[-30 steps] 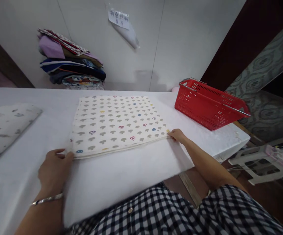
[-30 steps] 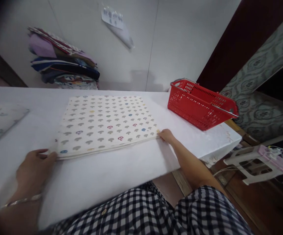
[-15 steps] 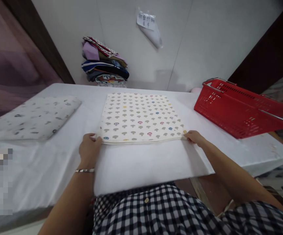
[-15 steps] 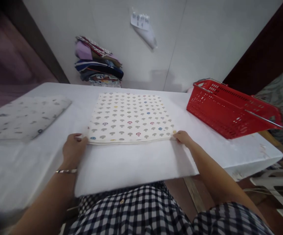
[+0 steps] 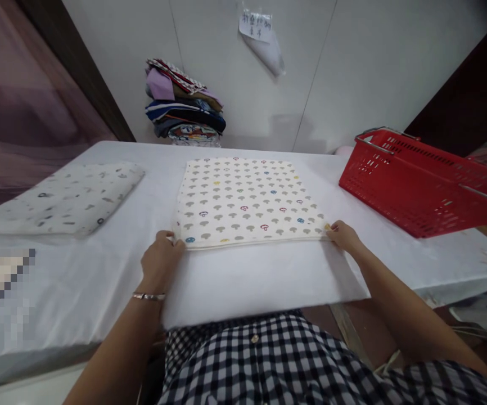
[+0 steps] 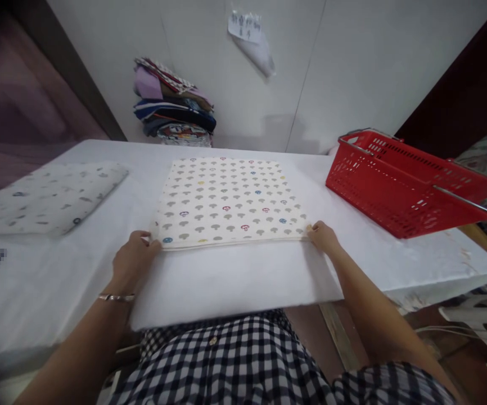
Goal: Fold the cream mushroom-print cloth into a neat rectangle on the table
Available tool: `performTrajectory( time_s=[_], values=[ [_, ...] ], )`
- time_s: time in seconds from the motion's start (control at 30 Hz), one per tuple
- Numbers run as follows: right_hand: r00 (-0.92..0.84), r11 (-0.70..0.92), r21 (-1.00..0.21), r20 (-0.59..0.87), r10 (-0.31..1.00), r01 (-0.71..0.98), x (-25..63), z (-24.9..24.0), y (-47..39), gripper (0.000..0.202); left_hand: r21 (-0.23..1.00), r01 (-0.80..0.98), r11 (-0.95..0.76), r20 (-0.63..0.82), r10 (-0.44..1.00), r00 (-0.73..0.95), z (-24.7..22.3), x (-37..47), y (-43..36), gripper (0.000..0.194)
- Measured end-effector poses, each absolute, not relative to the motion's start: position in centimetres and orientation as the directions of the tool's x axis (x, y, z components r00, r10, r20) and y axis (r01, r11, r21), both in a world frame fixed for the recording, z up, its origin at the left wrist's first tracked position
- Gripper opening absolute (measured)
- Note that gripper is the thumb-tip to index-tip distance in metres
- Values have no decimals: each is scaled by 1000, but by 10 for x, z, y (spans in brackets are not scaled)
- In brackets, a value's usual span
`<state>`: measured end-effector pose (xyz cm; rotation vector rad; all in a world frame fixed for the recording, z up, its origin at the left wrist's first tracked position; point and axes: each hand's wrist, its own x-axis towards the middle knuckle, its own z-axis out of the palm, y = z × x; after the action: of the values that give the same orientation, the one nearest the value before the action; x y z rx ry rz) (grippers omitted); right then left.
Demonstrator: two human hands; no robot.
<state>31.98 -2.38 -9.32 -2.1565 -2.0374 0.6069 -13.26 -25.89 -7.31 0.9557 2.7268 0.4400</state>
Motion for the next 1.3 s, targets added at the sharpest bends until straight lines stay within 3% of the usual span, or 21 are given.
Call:
performTrajectory(
  time_s=[0.1, 0.2, 0.3, 0.37, 0.5, 0.6, 0.73, 1.03, 1.3],
  values=[
    [-103, 101, -208, 0, 995, 973, 317, -90, -33, 29, 319, 581, 748, -108, 638, -762, -69, -133, -261, 45],
    [-372, 424, -191, 258, 892, 885, 307, -88, -46, 22, 297, 658, 692, 60, 674, -736, -63, -127, -261, 38],
    [-638, 727, -259, 354, 684, 636, 284, -90, -59, 22, 269, 837, 476, 328, 772, -545, -61, -109, -253, 30],
    [-736, 824, -308, 375, 564, 475, 265, -92, -65, 21, 253, 933, 257, 389, 856, -341, -63, -90, -241, 27],
    [-808, 876, -329, 366, 462, 352, 235, -95, -70, 21, 259, 955, -142, 324, 945, 53, -75, -48, -212, 24],
    [-827, 885, -317, 346, 443, 342, 226, -99, -69, 20, 267, 928, -258, 302, 937, 174, -88, -27, -194, 19],
    [-813, 879, -317, 358, 459, 357, 224, -109, -67, 20, 282, 920, -274, 293, 937, 189, -100, -19, -183, 18],
    [-725, 799, -454, 380, 574, 394, 223, -119, -70, 25, 393, 888, -237, 283, 950, 128, -104, -23, -179, 22],
    [-783, 861, -313, 371, 500, 401, 224, -116, -72, 25, 270, 931, -247, 299, 940, 163, -105, -18, -178, 33]
  ],
)
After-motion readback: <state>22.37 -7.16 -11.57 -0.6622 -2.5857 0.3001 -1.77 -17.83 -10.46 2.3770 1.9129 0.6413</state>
